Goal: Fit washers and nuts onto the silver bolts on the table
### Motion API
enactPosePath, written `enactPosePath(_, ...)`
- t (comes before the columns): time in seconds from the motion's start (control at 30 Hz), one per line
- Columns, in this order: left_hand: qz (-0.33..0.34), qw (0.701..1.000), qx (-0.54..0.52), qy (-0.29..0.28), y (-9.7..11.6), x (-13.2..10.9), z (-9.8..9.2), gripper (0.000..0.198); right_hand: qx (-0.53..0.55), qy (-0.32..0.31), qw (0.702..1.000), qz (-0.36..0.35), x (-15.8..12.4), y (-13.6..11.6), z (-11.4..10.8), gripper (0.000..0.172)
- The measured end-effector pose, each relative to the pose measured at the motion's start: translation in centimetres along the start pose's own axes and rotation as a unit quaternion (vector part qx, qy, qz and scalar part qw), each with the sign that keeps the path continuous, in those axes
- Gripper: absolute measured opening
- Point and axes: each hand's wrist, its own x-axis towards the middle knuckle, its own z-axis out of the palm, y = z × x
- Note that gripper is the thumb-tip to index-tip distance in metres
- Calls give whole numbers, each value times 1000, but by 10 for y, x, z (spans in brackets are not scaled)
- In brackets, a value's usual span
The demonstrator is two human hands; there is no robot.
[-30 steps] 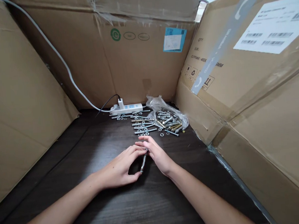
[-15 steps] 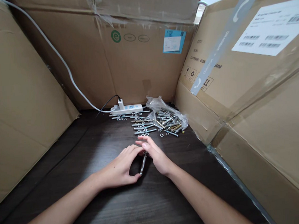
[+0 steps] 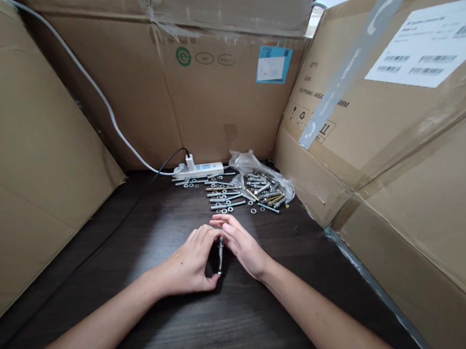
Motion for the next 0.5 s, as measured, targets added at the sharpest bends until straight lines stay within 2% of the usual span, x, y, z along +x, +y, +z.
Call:
enactPosePath(0.07,-4,1000,3,25,0,0,-1,60,-59,23,998,-1,4,3,-4,27)
enactPosePath(0.17,-11,999,7,45,-1,1,-3,61,-115,14,993,-1,9,7,-9,22)
enactPosePath(0.37,-10,999,16,43,-3,1,-3,62,-70,0,998,5,9,5,-8,23)
enactPosePath(0.5,0,996,14,86,-6,1,-4,61,-30,-6,999,36,6,3,-5,26)
